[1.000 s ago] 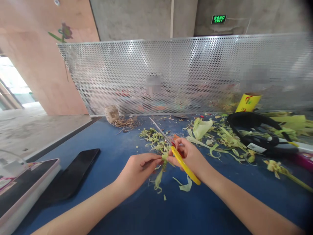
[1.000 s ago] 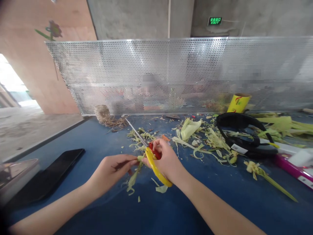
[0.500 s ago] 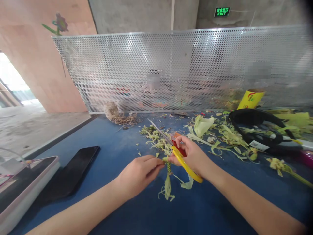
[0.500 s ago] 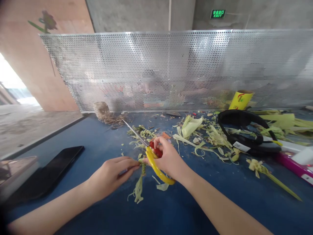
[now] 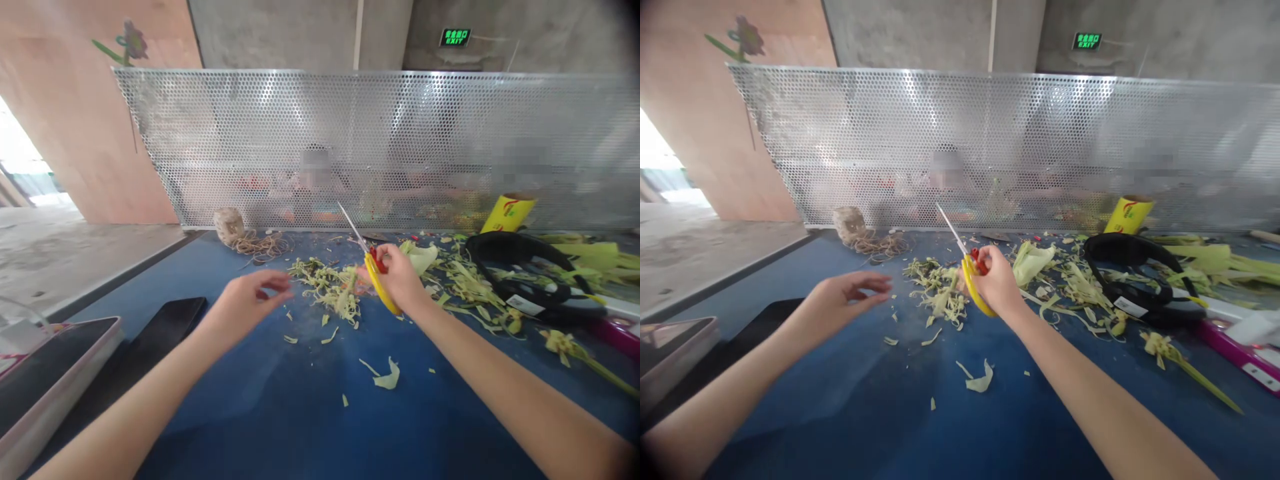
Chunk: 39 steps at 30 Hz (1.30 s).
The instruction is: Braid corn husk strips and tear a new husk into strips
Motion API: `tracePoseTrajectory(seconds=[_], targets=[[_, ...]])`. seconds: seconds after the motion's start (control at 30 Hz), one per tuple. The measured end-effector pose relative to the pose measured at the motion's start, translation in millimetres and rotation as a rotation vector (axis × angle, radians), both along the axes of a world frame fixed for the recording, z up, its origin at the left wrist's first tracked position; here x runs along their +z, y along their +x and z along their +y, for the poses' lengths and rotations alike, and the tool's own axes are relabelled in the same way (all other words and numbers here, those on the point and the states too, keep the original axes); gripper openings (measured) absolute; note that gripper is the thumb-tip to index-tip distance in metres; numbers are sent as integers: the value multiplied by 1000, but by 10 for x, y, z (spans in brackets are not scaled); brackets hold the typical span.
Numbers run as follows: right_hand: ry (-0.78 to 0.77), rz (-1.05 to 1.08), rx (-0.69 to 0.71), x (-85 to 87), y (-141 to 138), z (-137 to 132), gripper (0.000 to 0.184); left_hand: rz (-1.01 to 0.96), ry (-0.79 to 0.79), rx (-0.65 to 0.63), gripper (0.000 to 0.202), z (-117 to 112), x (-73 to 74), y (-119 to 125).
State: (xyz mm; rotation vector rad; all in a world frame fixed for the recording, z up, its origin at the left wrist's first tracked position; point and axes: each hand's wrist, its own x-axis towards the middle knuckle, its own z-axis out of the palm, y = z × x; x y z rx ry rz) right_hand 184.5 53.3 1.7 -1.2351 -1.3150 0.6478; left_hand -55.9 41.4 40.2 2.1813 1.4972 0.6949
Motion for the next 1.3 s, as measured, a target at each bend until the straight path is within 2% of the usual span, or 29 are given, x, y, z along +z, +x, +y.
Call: tracePoseTrajectory(seconds=[0.07,0.17,0.23,0.33,0.4,0.47,0.5,0.57,0.67,0.77,0.93,1.07,1.3], targets=[[16,-90,-122,-1,59,168,41,173,6,-35,38,105,-8,-111],[5,-125,-195,-41,195,249,38,395,-89,-261,47,100,-112,-135],[-12,-139,-194,-64,315,183,38,523,-48,-389,51,6,-169,-76],[-23,-186,-197,-63,508,-6,38,778,92,-421,55,-167,-179,39],[-31,-205,-233,-47,619,-127,38,920,146,-435,67,-246,-166,91],[-41,-165,-274,-28,701,-215,37,970,175,-460,79,-276,-173,116],[-40,-136,-291,-18,729,-245,37,951,183,-473,81,-271,-187,123],[-22,-112,-320,4,757,-282,38,815,181,-481,69,-233,-228,143],[0,-146,-325,38,751,-309,40,465,137,-387,43,-141,-285,229],[1,-146,-287,63,728,-331,40,278,46,-290,38,-60,-305,365],[7,-97,-254,90,746,-365,42,271,18,-226,42,-15,-302,470],[28,-61,-251,126,784,-380,41,344,73,-279,61,-43,-346,436],[35,-7,-302,211,807,-422,41,335,56,-302,49,-56,-416,473]])
